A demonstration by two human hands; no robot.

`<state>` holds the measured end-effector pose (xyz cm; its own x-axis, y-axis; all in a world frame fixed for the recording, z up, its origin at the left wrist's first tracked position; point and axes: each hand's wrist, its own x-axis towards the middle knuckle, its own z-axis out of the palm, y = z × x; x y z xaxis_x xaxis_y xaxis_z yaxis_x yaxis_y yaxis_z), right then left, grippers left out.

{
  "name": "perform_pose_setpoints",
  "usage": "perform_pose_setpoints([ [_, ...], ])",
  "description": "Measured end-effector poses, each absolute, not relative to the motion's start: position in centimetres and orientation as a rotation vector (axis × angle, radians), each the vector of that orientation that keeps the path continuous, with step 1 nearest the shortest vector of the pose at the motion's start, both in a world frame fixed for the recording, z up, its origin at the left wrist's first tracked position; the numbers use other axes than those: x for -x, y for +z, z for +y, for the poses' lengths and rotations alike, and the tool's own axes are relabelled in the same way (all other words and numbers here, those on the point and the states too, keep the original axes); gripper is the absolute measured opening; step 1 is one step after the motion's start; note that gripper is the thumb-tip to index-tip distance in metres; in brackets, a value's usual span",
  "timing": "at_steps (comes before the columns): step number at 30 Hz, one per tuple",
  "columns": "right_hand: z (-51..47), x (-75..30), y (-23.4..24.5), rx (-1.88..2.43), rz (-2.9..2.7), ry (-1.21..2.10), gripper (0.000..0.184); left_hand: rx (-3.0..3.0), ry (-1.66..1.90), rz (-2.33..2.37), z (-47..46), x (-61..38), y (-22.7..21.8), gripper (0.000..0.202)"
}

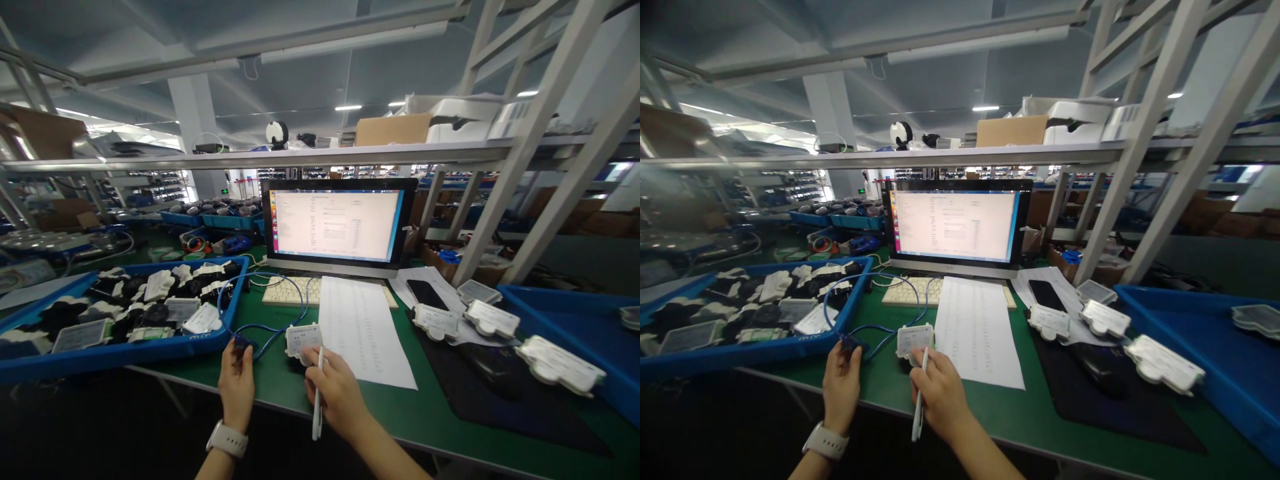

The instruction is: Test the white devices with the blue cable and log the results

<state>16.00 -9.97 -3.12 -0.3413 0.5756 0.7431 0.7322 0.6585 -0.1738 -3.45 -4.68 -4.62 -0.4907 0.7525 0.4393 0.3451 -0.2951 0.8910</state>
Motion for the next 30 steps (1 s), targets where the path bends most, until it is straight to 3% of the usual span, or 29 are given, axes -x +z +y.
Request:
perform_pose_setpoints([
  [7, -8.9, -16.1, -3.1, 1.073, -2.046, -0.295, 0.016, -1.402, 1.860, 1.621, -4.4, 3.4, -5.0, 0.054],
  [30, -7.5, -14.9, -5.3, 1.260, -2.089, -0.233, 0.028, -1.196, 1.718, 1.526, -3.8, 0.8, -3.9, 0.063],
])
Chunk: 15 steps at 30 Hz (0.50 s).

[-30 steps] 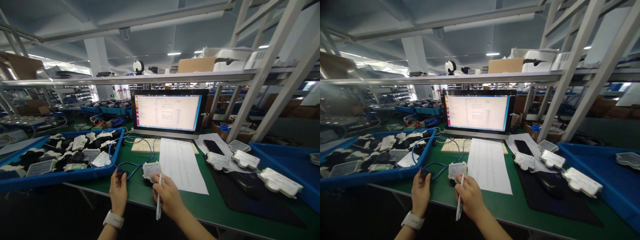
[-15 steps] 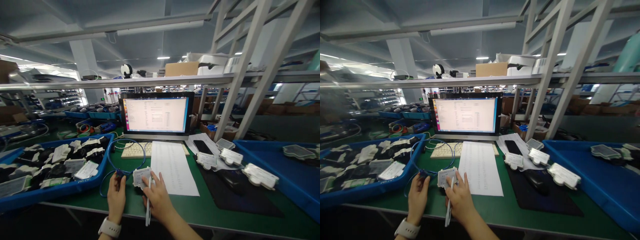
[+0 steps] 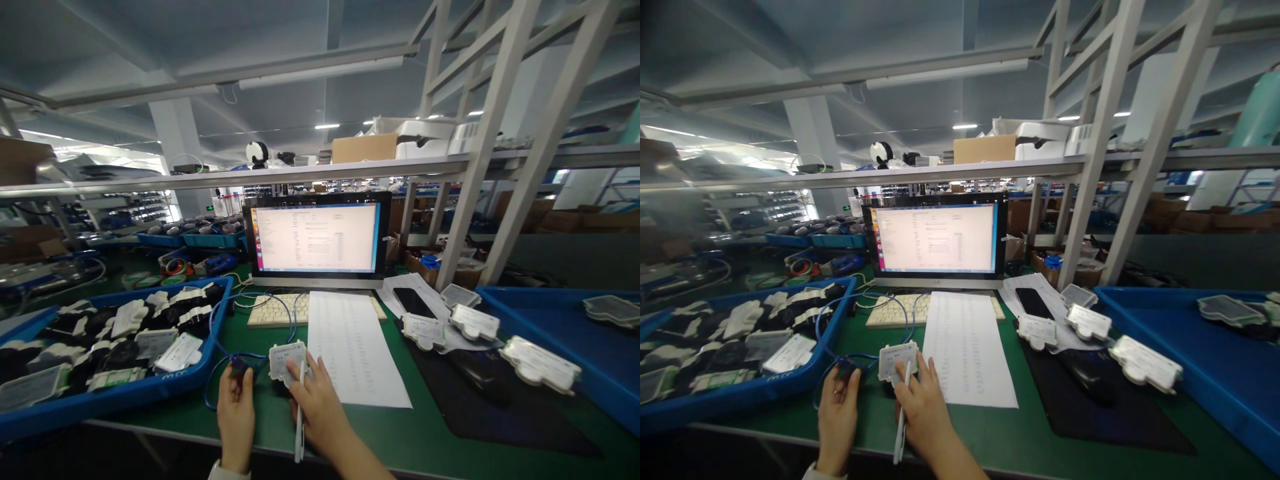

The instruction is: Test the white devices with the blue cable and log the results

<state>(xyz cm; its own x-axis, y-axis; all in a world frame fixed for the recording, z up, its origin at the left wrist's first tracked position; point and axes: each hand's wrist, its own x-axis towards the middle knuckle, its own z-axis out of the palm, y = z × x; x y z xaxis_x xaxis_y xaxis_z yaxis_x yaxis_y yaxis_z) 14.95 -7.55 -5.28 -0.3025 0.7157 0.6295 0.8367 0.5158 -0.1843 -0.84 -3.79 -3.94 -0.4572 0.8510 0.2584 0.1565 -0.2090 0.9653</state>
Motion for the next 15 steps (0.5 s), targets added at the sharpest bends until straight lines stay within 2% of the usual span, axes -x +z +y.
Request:
perform_pose_setpoints([
  [5, -7.5, -15.2, -5.7, 1.249, -2.101, -0.331, 0.031, -1.190, 1.725, 1.478, -3.6, 0.7, -4.2, 0.063],
  [10, -7.0, -15.6, -6.3, 1.200, -2.118, -0.484, 0.037, -1.227, 1.745, 1.460, -3.7, 0.7, -4.3, 0.055],
  [15, -7.1, -15.6, -6.4, 1.227, -2.126, -0.497, 0.042, -1.232, 1.743, 1.463, -3.7, 0.8, -4.5, 0.054],
])
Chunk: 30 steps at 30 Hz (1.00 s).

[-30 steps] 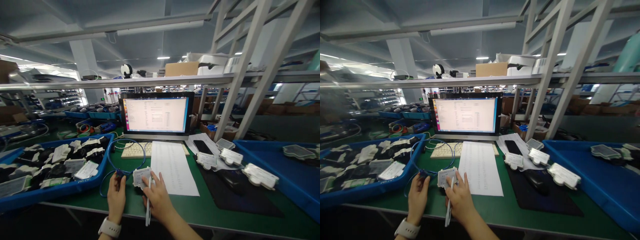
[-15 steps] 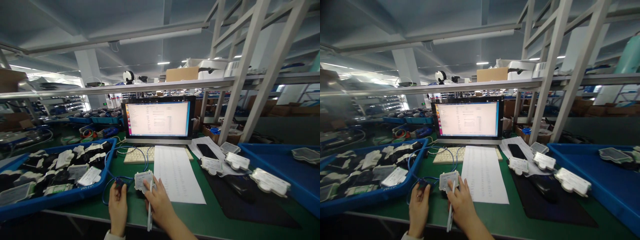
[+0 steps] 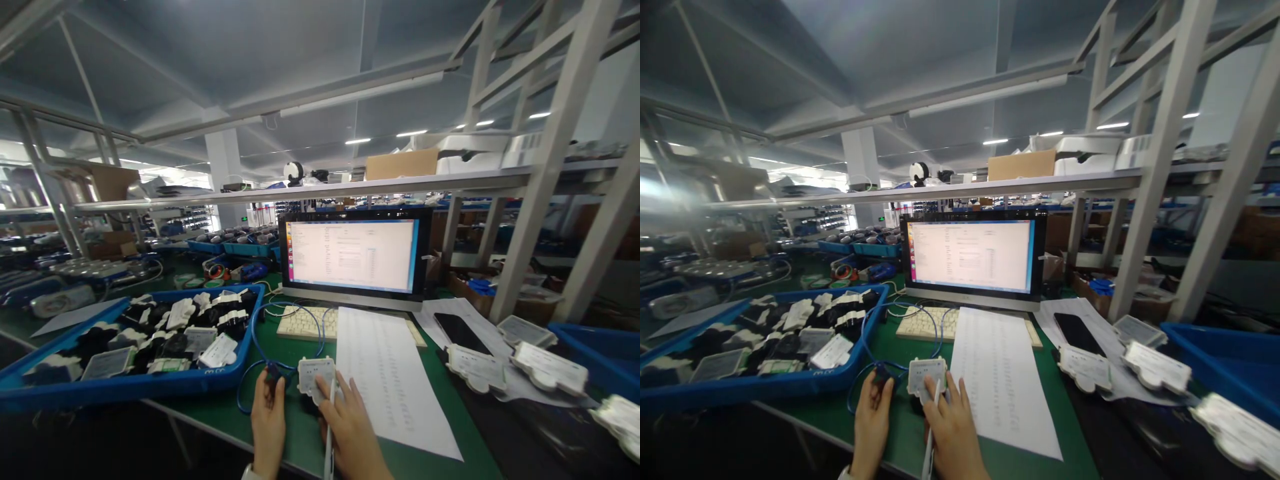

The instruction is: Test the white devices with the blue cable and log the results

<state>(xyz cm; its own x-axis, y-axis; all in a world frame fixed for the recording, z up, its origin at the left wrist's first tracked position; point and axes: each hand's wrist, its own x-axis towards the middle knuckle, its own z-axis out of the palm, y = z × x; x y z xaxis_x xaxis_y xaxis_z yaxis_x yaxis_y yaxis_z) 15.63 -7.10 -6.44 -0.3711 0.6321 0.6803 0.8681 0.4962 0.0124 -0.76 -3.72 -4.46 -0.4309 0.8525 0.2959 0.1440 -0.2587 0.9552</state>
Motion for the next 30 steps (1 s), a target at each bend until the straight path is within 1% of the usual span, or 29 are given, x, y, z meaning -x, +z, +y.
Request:
perform_pose_setpoints([
  [5, -7.24, -15.53, -6.38, 1.261, -2.136, -0.441, 0.042, -1.239, 1.728, 1.454, -3.58, 0.76, -4.67, 0.054],
  [11, -7.18, -15.43, -6.34, 1.256, -2.125, -0.408, 0.045, -1.219, 1.718, 1.429, -3.45, 0.73, -4.78, 0.063],
  [16, -7.28, -15.48, -6.14, 1.265, -2.134, -0.396, 0.044, -1.213, 1.719, 1.410, -3.42, 0.69, -4.76, 0.062],
  [20, -7.33, -15.52, -6.08, 1.259, -2.142, -0.381, 0.049, -1.208, 1.722, 1.416, -3.44, 0.69, -4.74, 0.063],
  [28, -7.35, -15.41, -5.75, 1.244, -2.133, -0.369, 0.036, -1.242, 1.744, 1.402, -3.43, 0.70, -4.86, 0.058],
  [30, -7.33, -15.37, -5.76, 1.239, -2.126, -0.368, 0.036, -1.235, 1.748, 1.380, -3.32, 0.70, -5.00, 0.058],
])
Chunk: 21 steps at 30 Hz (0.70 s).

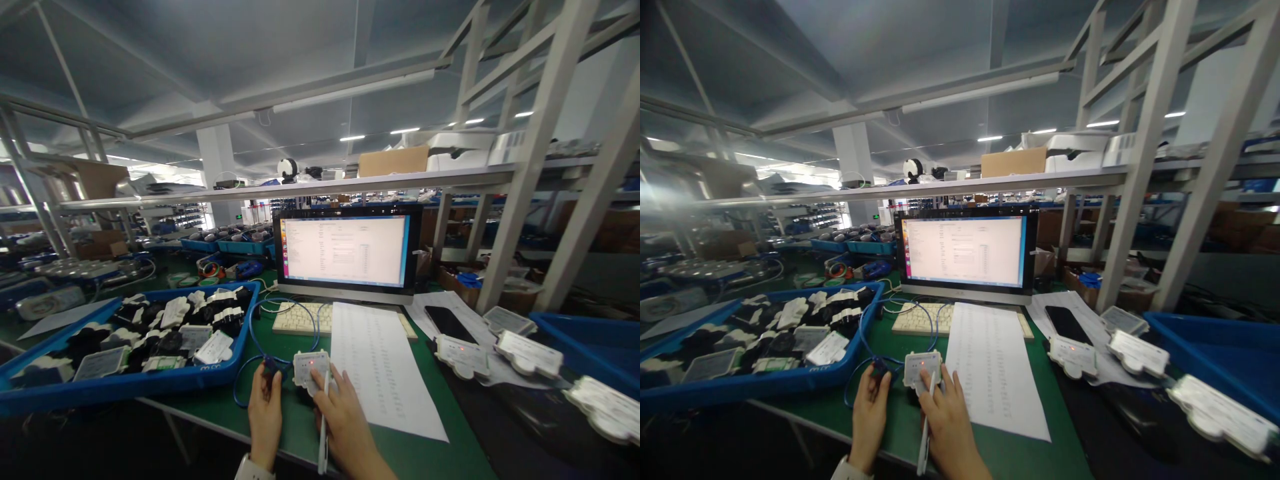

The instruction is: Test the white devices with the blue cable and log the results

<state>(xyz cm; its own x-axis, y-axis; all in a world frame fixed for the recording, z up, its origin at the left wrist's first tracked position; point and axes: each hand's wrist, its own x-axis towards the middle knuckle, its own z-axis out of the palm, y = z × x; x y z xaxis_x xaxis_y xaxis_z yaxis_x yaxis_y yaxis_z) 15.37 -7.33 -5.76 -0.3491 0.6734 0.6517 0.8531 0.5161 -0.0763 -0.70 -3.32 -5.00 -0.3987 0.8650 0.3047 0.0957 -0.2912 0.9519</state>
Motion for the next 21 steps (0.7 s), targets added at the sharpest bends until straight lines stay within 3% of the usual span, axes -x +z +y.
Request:
perform_pose_setpoints([
  [16, -7.45, -15.15, -5.64, 1.271, -2.114, -0.273, 0.047, -1.238, 1.723, 1.383, -3.31, 0.71, -4.91, 0.061],
  [21, -7.56, -15.11, -5.36, 1.276, -2.077, -0.225, 0.038, -1.248, 1.729, 1.435, -3.19, 0.82, -4.85, 0.061],
])
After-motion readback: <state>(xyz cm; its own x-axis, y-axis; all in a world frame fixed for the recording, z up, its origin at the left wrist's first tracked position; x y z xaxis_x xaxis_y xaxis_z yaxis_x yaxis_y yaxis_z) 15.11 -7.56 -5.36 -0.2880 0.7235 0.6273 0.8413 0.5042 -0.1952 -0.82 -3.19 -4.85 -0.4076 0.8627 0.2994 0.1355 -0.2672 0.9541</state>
